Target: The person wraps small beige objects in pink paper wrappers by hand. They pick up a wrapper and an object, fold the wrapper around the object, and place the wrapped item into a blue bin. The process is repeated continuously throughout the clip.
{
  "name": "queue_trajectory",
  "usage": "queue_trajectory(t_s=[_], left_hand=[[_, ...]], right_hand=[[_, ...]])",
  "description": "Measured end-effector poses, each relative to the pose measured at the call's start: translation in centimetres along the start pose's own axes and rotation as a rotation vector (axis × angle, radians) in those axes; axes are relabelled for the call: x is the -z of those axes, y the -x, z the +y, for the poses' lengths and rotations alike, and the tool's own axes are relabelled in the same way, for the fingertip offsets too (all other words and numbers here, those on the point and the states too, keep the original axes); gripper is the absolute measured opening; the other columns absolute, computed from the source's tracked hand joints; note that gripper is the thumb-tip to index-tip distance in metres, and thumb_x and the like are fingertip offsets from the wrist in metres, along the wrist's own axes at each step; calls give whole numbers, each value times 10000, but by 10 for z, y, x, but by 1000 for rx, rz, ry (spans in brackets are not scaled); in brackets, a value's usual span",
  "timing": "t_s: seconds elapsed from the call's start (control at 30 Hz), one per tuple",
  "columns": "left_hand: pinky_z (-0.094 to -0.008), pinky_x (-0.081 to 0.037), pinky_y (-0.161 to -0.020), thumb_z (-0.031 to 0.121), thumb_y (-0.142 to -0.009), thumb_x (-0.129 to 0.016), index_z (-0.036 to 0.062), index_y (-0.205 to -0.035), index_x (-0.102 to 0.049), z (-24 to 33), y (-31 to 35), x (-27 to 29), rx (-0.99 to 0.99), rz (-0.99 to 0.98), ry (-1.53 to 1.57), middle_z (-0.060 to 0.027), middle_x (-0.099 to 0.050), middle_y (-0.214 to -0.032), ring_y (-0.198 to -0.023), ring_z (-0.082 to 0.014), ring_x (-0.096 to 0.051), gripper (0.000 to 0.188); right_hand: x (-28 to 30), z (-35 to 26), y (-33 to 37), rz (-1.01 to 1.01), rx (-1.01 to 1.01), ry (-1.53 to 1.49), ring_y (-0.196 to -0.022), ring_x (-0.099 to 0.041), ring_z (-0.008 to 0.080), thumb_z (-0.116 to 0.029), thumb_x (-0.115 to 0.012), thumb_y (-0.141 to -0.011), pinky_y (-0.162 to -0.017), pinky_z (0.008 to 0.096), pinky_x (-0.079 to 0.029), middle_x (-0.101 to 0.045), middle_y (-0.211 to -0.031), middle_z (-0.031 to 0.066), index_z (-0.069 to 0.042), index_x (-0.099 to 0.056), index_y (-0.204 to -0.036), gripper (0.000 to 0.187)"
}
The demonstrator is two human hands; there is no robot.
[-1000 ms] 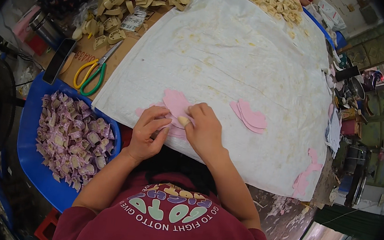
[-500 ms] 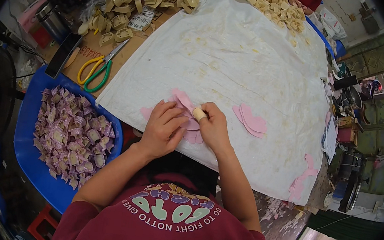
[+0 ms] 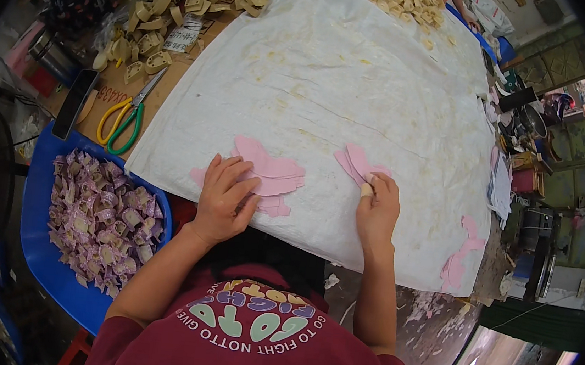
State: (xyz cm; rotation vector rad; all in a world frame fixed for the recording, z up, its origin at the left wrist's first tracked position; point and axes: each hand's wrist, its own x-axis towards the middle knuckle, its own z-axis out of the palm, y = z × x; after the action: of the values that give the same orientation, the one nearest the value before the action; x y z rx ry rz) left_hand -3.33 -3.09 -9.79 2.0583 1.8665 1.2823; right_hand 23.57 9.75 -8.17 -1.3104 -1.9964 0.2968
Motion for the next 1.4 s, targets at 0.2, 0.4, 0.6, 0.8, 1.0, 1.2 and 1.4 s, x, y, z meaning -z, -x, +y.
queue_trajectory(t_s=[0.2,0.4,0.6,0.8,1.0,1.2,1.4], left_hand=[[-537,-283,-1085,88,-701,-707,77,-990,-670,-1,3,1,6,50,11,-136,-587,-1180,-1175,-340,-528,291],[-516,-317,-1049,106,-700,-709,91,-928,-674,-1,3,0,-58,95,-15,-87,-611,-1050,-1082,-302,-551,231],[-494,-340,-1027,92,-680,-701,87,-900,-674,-4,4,-2,-66,70,-3,-79,-621,-1010,-1010,-284,-577,221],[-465,-369,-955,137,-697,-716,78,-947,-660,3,-5,-1,-22,73,-35,-81,-582,-948,-918,-273,-560,264],[-426,-370,-853,222,-700,-762,65,-959,-656,9,-10,-4,5,61,-88,-86,-539,-913,-864,-269,-514,321],[-404,-348,-855,204,-712,-761,66,-951,-663,9,-12,2,50,41,-26,-86,-553,-921,-872,-264,-513,293],[-465,-347,-944,178,-736,-749,65,-967,-665,3,-8,3,73,91,126,-81,-583,-925,-893,-268,-540,270]], right_hand=[[7,-14,-6,220,-134,-216,-841,-593,178,27,-627,-822,-693,282,-501,-603,-970,90,-5,-633,-966,147],[-43,-102,-11,-289,63,-433,-753,-611,253,-37,-681,-792,-657,331,-502,-604,-873,100,-36,-637,-912,128],[-85,-111,-19,-399,276,-93,-711,-588,250,-120,-691,-830,-660,339,-483,-599,-837,94,-22,-633,-909,138],[-82,-89,-34,-644,-337,-703,-655,-551,131,-123,-652,-878,-619,278,-449,-627,-761,40,-15,-633,-882,111],[-28,-73,-50,-464,-522,-1165,-685,-555,97,-122,-643,-885,-615,245,-444,-630,-786,9,-37,-636,-881,85],[26,-65,-53,-225,-535,-1277,-702,-572,110,-100,-635,-883,-638,257,-458,-640,-830,34,-51,-627,-917,60],[21,-48,-37,90,-364,-830,-692,-545,89,-19,-621,-884,-651,247,-453,-623,-838,11,-18,-617,-925,42]])
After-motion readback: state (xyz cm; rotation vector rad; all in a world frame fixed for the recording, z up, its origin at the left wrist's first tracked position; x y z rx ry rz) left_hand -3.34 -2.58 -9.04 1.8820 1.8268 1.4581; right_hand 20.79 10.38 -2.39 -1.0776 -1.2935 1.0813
